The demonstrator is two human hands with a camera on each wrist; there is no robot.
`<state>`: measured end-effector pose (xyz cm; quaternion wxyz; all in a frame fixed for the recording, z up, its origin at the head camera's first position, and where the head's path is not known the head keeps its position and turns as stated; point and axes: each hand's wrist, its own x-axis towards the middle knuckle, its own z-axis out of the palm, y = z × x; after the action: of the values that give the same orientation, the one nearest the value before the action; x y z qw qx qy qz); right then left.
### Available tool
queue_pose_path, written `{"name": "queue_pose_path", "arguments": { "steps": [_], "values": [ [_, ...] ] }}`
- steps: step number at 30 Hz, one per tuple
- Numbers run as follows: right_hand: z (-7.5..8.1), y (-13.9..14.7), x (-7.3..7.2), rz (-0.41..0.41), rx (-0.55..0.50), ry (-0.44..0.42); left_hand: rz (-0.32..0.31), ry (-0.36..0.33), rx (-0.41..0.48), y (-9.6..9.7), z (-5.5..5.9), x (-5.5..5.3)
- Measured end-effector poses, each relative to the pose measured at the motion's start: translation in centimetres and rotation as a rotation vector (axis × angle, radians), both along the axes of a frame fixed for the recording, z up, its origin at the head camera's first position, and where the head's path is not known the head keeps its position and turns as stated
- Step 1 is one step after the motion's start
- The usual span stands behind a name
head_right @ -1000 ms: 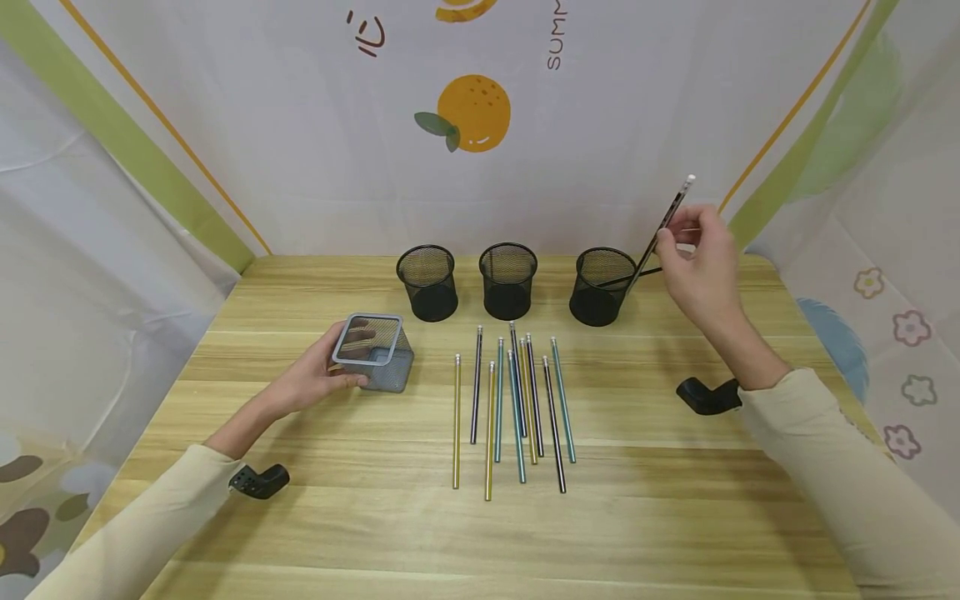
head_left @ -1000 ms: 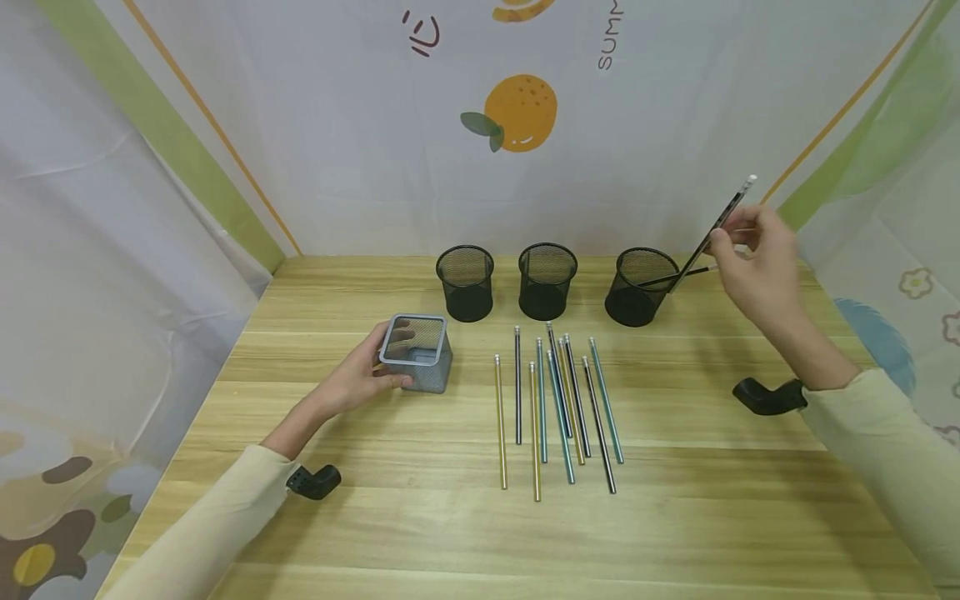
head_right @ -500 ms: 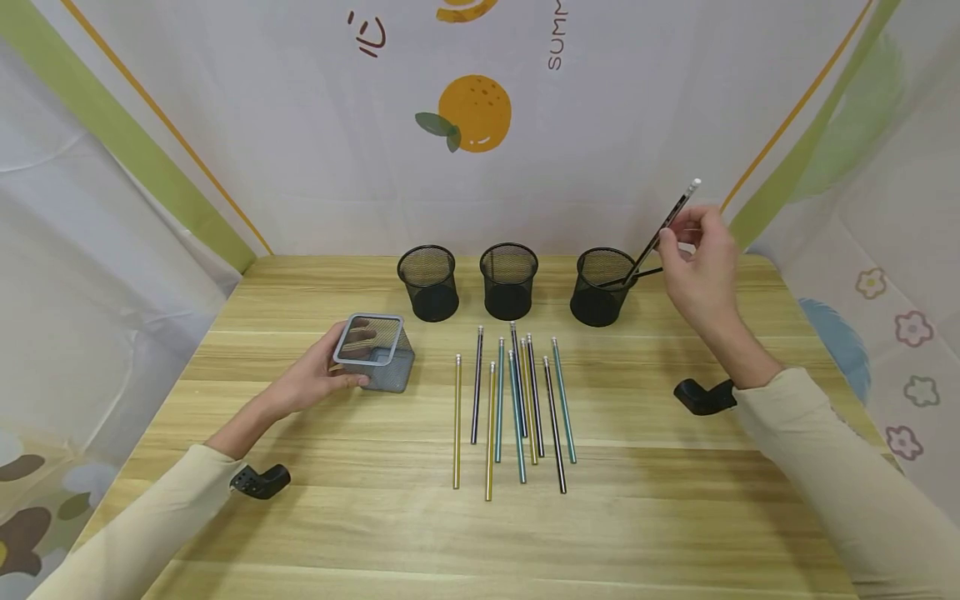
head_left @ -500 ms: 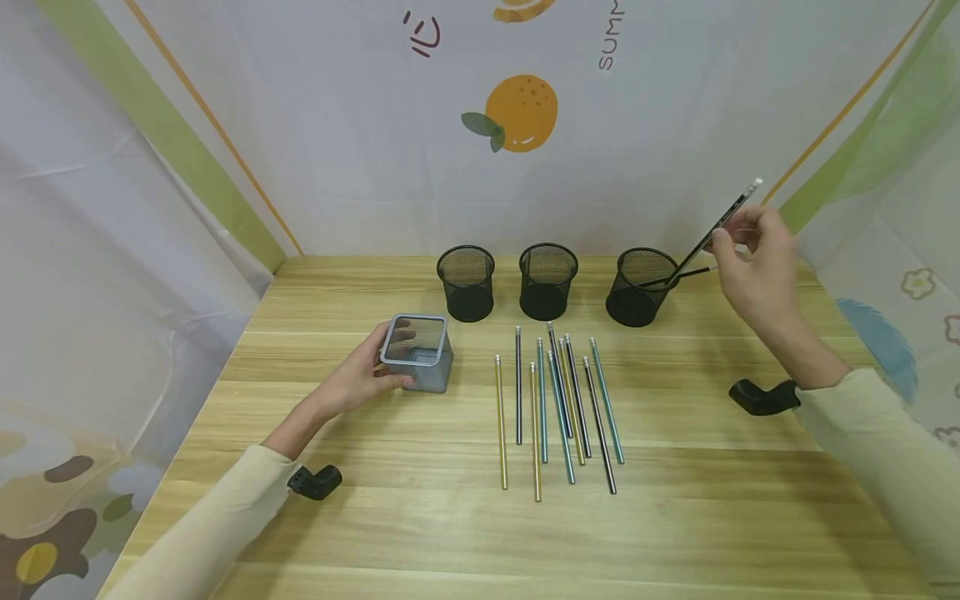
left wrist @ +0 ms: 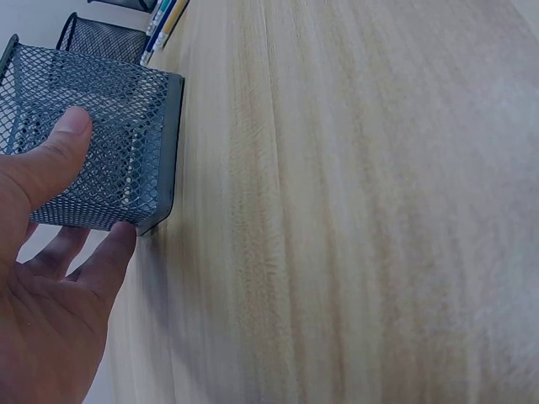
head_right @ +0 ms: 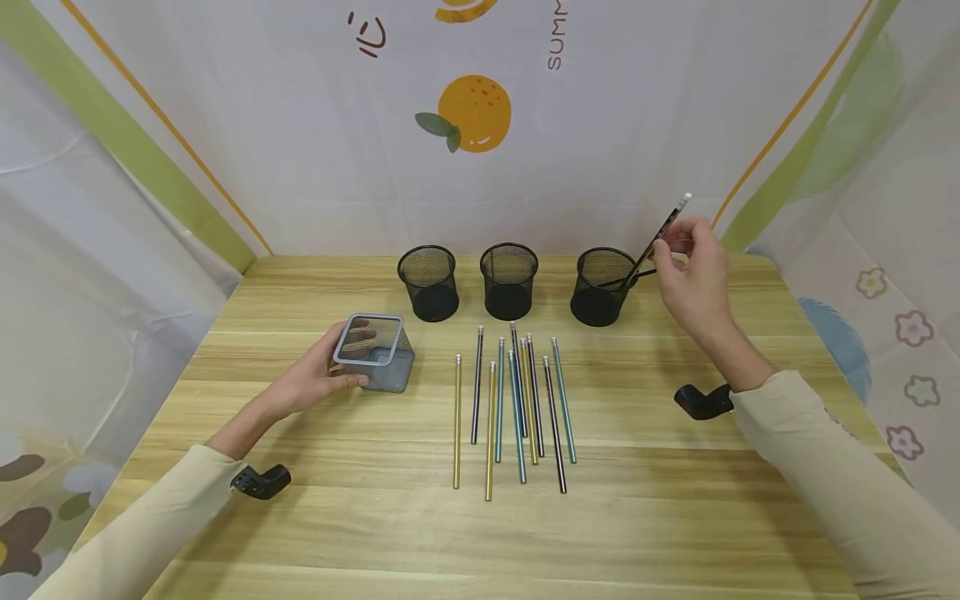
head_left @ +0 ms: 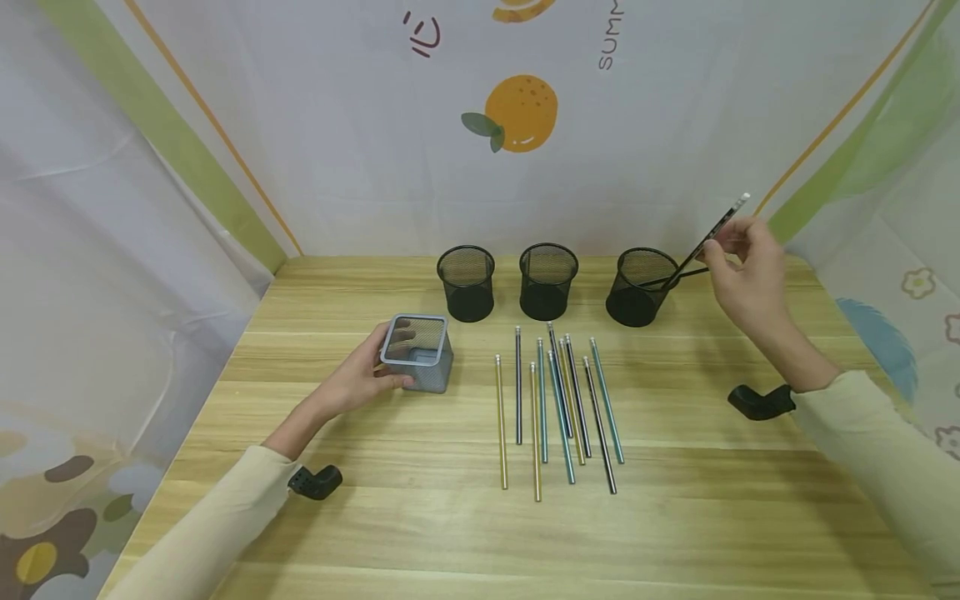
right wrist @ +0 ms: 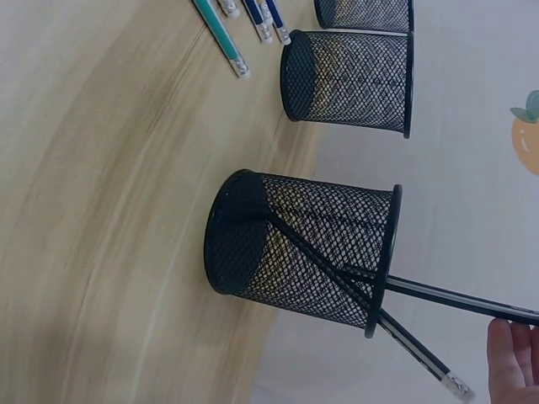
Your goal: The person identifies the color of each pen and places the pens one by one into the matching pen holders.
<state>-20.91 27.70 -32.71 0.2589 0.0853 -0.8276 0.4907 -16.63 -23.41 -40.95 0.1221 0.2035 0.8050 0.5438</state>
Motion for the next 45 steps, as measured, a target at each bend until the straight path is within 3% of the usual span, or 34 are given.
{"name": "queue_pose_path", "arguments": {
  "steps": [15,22,38,45],
  "values": [
    [-0.2,-0.3,0.0,0.033,0.040,-0.002,-0.005,0.004,-0.010,0.1,-0.1,-0.1],
    [0.3,-0.2,0.0,0.050,-0.031,-0.037,-0.007,0.003,-0.005,0.1,0.0,-0.1],
    [1.2,-0.2,0.0,0.078,-0.102,0.058,-0.001,0.000,0.002,-0.1,0.0,0.0],
    [1.2,-0.7,0.7,0.132,-0.163,0.187,-0.008,0.005,0.004,-0.1,0.0,-0.1]
  ]
}}
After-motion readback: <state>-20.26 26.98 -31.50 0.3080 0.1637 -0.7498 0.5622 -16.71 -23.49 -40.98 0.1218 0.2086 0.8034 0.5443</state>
